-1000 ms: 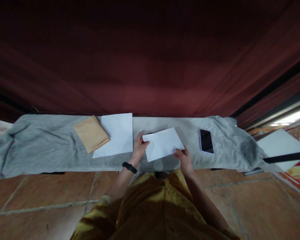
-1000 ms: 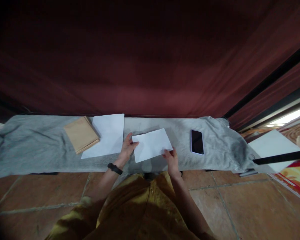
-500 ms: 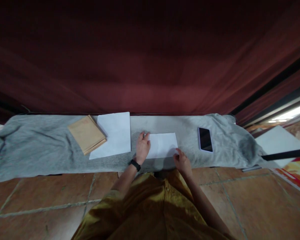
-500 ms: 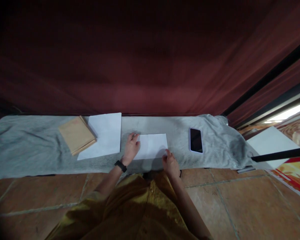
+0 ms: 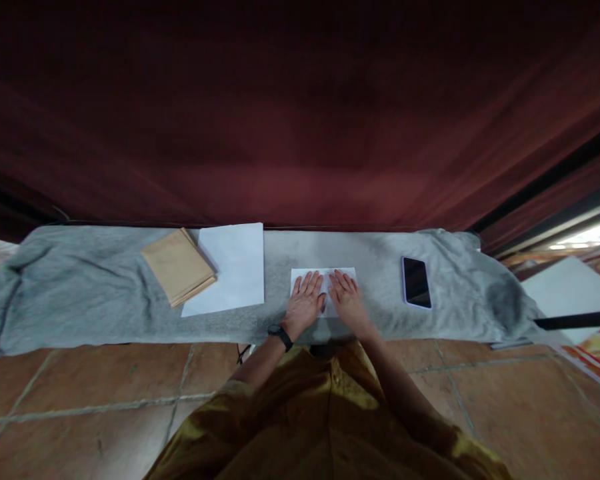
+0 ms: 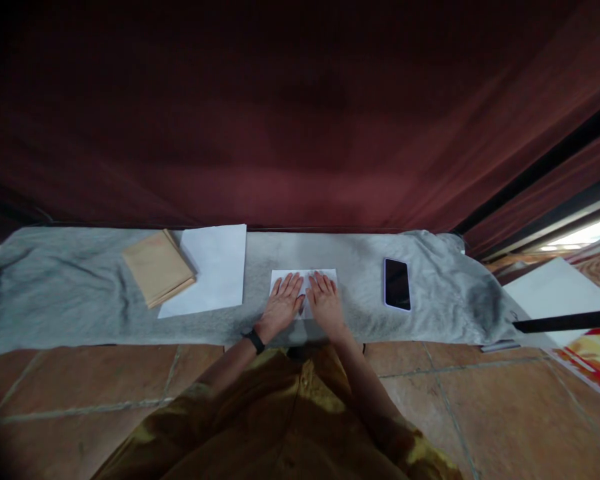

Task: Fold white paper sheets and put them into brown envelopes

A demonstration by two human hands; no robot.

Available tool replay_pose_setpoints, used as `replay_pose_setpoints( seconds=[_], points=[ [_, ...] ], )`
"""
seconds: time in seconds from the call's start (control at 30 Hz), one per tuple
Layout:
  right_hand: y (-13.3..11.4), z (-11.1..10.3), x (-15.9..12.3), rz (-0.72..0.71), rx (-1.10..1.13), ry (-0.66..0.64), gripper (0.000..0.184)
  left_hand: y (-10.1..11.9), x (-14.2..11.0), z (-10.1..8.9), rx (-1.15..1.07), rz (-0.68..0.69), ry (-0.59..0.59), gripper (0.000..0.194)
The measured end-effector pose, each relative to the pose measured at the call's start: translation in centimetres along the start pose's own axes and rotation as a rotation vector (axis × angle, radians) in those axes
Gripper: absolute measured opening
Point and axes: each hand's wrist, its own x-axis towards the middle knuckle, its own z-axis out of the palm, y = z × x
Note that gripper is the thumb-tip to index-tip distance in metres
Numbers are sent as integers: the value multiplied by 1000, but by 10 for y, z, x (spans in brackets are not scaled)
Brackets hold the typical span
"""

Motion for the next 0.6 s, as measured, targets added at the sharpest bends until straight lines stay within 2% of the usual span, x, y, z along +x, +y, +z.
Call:
replay_pose_setpoints(
  seconds=[0.17, 0.47, 0.6],
  points=[
    [5, 15, 5, 13, -77, 9, 49, 0, 1, 1, -6, 5, 9, 56],
    [8, 18, 3, 7, -119, 0, 51, 1, 29, 0, -46, -10, 13, 55],
    [10, 19, 4, 15, -102, 3, 52, -1, 22, -3, -38, 43, -34, 55]
  ],
)
